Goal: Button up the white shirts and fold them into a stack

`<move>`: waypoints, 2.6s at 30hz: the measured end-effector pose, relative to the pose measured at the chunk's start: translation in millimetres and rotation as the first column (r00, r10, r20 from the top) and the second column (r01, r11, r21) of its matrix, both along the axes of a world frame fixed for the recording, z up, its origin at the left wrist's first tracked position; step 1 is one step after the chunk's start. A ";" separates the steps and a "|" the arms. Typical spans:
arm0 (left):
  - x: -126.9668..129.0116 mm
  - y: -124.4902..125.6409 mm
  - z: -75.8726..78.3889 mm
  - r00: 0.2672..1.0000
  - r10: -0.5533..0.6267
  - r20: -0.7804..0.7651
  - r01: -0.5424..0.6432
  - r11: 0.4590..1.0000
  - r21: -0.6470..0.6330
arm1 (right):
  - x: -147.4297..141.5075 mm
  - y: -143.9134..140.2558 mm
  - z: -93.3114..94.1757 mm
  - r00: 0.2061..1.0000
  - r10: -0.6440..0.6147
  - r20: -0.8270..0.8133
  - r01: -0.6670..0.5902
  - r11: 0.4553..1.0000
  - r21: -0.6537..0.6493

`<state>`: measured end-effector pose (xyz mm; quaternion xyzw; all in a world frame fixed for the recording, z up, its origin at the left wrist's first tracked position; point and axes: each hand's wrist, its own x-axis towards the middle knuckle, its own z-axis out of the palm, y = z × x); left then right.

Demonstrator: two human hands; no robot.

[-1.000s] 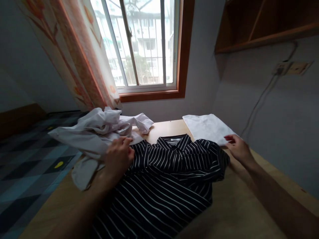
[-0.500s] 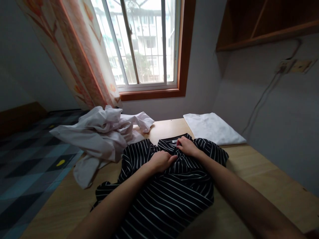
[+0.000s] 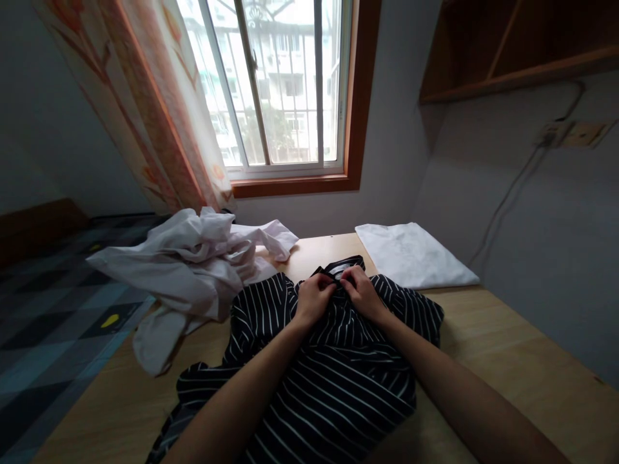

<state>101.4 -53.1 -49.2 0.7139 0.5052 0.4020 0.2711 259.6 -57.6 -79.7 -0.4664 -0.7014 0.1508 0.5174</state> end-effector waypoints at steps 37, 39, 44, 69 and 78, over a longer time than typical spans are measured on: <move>-4.9 0.5 -17.6 0.957 -0.075 0.278 0.089 0.995 -0.036 | -11.3 -7.9 -10.0 0.951 0.028 -0.308 -0.116 0.956 -0.269; -4.3 0.3 -17.9 0.966 -0.049 0.255 0.065 0.997 -0.052 | -13.0 -9.9 -8.2 0.968 0.011 -0.250 -0.076 0.965 -0.252; -0.4 -5.2 -15.5 0.986 0.020 0.167 -0.022 1.000 0.006 | -18.0 -12.9 -7.3 0.985 -0.085 -0.150 0.052 0.976 -0.212; -37.2 48.0 -14.0 0.833 0.245 0.497 -0.208 0.970 -0.130 | 12.1 6.2 10.9 0.725 -0.096 -0.682 -0.179 0.930 -0.322; -79.0 -63.7 32.2 0.666 -0.251 -0.702 0.364 0.931 0.012 | 58.6 -116.4 10.0 0.830 0.015 0.558 0.051 0.993 -0.102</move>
